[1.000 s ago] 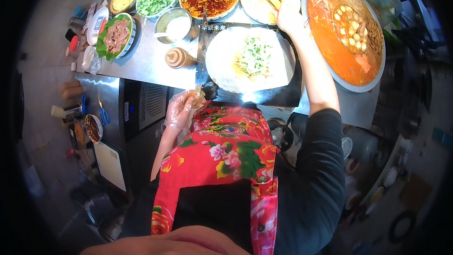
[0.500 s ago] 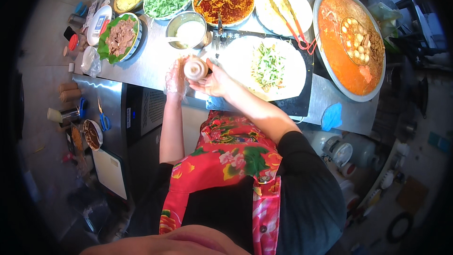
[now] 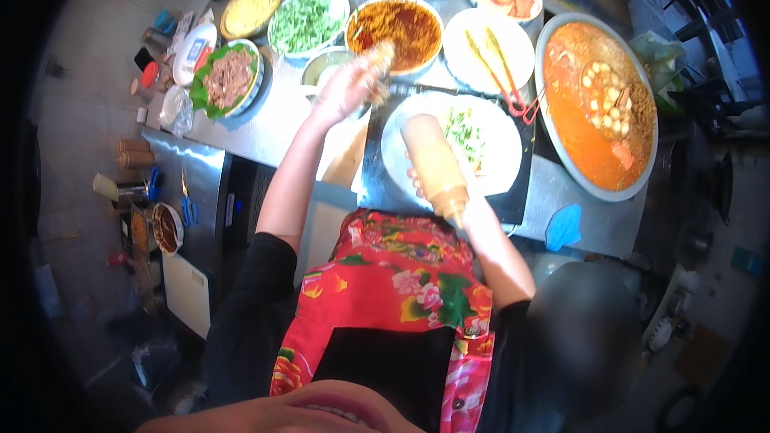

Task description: The person prepares a food wrap by placing a thin dough sheet on a cutting board, adding sliced meat, noodles, shredded vegetables, and sauces, then folding and sealing the wrap. The finished wrap is placed into a plastic bag and handed to a customer.

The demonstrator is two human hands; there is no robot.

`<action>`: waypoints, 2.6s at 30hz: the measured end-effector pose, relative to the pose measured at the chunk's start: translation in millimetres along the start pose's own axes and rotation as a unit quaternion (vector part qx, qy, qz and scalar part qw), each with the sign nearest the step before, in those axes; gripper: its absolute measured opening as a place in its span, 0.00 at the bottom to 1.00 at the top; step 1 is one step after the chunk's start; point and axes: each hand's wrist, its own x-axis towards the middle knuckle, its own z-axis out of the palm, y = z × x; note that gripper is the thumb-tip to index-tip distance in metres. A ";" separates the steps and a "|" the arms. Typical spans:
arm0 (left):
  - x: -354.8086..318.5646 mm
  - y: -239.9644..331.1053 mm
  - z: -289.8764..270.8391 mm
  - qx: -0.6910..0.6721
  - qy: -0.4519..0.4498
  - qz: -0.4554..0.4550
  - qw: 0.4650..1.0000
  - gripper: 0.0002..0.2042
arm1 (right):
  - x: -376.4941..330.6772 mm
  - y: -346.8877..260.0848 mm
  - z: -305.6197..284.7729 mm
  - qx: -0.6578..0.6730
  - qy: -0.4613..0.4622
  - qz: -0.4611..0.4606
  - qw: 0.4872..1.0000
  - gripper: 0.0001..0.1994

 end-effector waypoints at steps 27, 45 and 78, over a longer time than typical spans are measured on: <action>-79.3 -98.7 100.9 0.548 -0.236 -0.002 0.803 0.09 | -60.4 -9.0 -24.8 -0.025 -0.079 -0.177 0.981 0.43; -85.2 -107.6 98.4 0.552 -0.211 0.034 0.806 0.09 | -55.2 -5.0 -16.6 -0.006 -0.080 -0.173 0.982 0.41; -89.7 -101.2 99.3 0.533 -0.180 0.012 0.826 0.10 | -58.0 6.0 -18.7 0.012 -0.074 -0.153 0.985 0.42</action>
